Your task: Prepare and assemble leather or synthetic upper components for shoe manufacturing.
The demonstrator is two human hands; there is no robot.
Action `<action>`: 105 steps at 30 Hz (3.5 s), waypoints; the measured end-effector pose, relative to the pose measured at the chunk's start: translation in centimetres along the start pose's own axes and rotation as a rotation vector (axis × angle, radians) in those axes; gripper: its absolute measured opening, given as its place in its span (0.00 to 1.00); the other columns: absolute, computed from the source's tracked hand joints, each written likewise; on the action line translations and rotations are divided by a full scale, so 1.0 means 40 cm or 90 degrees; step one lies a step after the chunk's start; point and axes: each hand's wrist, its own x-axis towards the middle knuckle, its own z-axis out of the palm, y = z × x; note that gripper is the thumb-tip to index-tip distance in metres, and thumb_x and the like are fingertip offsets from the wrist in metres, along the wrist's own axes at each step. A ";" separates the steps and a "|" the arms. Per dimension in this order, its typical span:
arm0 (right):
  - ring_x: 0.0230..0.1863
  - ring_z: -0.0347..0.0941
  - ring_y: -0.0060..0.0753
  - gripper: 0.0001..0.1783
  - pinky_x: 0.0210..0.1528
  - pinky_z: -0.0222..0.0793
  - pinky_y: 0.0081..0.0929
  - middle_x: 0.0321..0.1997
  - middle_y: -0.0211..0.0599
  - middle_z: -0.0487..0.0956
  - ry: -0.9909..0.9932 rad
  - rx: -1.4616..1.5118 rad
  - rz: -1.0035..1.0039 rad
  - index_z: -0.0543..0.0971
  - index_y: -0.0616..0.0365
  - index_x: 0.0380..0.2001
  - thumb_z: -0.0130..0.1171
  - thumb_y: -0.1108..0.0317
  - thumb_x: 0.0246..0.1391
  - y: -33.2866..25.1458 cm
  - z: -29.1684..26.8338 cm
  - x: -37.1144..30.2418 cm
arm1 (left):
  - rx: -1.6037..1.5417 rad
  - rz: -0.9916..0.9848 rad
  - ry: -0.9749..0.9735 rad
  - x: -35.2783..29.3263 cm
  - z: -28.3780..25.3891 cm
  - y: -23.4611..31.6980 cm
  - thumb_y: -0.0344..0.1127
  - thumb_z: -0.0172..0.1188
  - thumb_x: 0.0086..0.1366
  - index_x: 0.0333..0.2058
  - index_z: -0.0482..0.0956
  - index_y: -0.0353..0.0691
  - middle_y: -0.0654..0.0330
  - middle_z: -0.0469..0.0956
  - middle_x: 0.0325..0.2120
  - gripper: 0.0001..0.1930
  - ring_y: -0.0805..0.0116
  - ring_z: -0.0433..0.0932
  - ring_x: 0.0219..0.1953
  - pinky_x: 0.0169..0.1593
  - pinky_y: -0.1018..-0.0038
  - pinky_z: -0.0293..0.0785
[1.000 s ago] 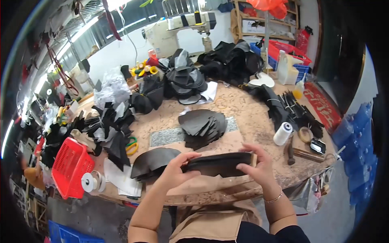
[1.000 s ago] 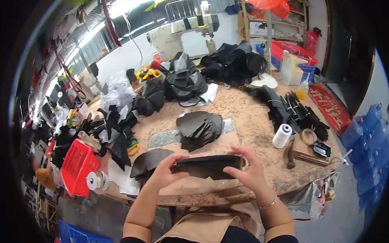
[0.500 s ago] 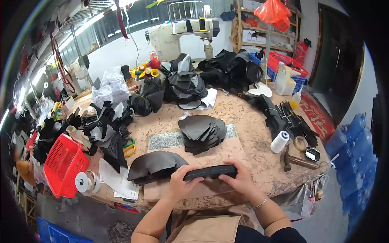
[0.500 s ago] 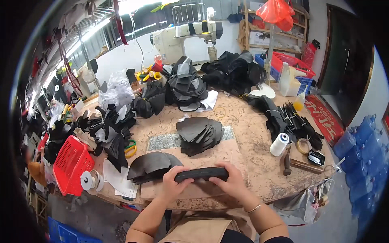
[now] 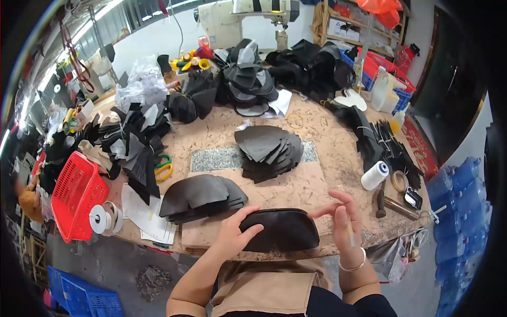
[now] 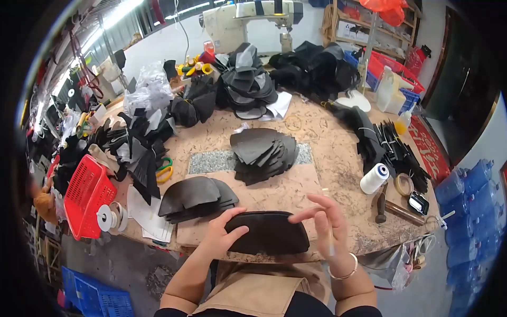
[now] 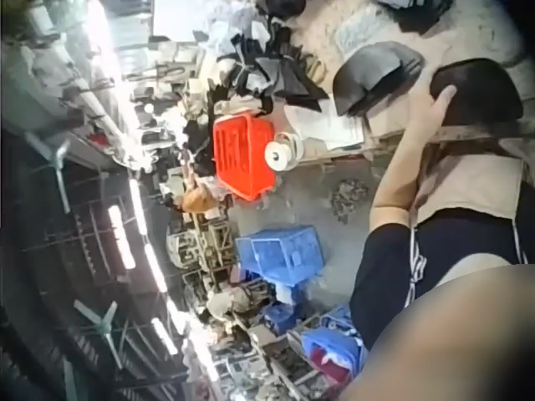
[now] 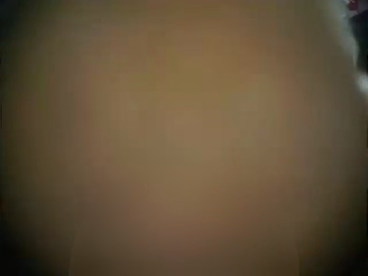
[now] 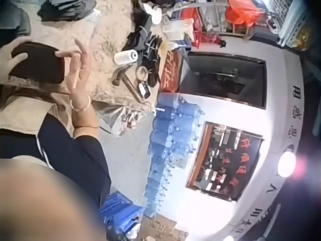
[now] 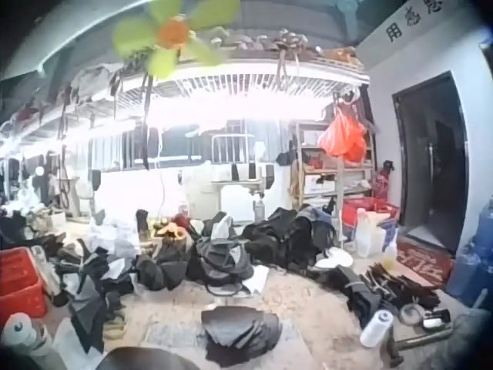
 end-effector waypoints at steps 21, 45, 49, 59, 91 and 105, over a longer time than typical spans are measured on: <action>0.22 0.78 0.24 0.09 0.24 0.70 0.21 0.19 0.36 0.79 0.036 -0.226 0.227 0.74 0.62 0.30 0.58 0.67 0.58 0.079 0.171 0.050 | 0.352 0.156 0.029 -0.012 0.023 -0.023 0.32 0.63 0.52 0.43 0.75 0.36 0.54 0.71 0.41 0.18 0.53 0.70 0.44 0.47 0.62 0.69; 0.17 0.72 0.33 0.08 0.21 0.65 0.28 0.17 0.38 0.75 0.030 -0.337 0.109 0.74 0.60 0.27 0.59 0.68 0.57 0.119 0.179 0.046 | 0.330 0.152 0.055 -0.017 0.026 -0.035 0.33 0.63 0.52 0.43 0.76 0.36 0.54 0.72 0.41 0.19 0.53 0.70 0.44 0.47 0.62 0.69; 0.17 0.71 0.35 0.09 0.21 0.64 0.30 0.17 0.40 0.74 0.015 -0.339 0.125 0.75 0.61 0.26 0.59 0.68 0.56 0.115 0.176 0.043 | 0.336 0.157 0.062 -0.018 0.024 -0.032 0.33 0.63 0.52 0.43 0.76 0.36 0.55 0.72 0.41 0.19 0.54 0.71 0.44 0.47 0.62 0.69; 0.22 0.73 0.17 0.07 0.25 0.69 0.16 0.24 0.31 0.78 0.058 -0.229 0.188 0.72 0.61 0.31 0.55 0.69 0.61 0.089 0.171 0.039 | 0.285 0.156 0.054 -0.020 0.020 -0.032 0.31 0.64 0.51 0.44 0.77 0.40 0.56 0.72 0.42 0.18 0.55 0.71 0.44 0.47 0.63 0.69; 0.25 0.75 0.40 0.05 0.27 0.69 0.31 0.26 0.43 0.78 -0.027 -0.354 0.063 0.78 0.62 0.31 0.59 0.71 0.55 0.087 0.168 0.050 | 0.300 0.136 0.044 -0.006 0.003 -0.030 0.37 0.70 0.50 0.41 0.79 0.37 0.56 0.72 0.37 0.19 0.55 0.71 0.39 0.44 0.64 0.69; 0.22 0.74 0.41 0.05 0.25 0.68 0.30 0.25 0.43 0.78 -0.058 -0.390 0.065 0.77 0.62 0.30 0.59 0.72 0.54 0.089 0.163 0.042 | 0.304 0.146 0.055 -0.012 0.007 -0.032 0.38 0.69 0.51 0.39 0.79 0.37 0.58 0.73 0.37 0.18 0.56 0.71 0.39 0.43 0.64 0.69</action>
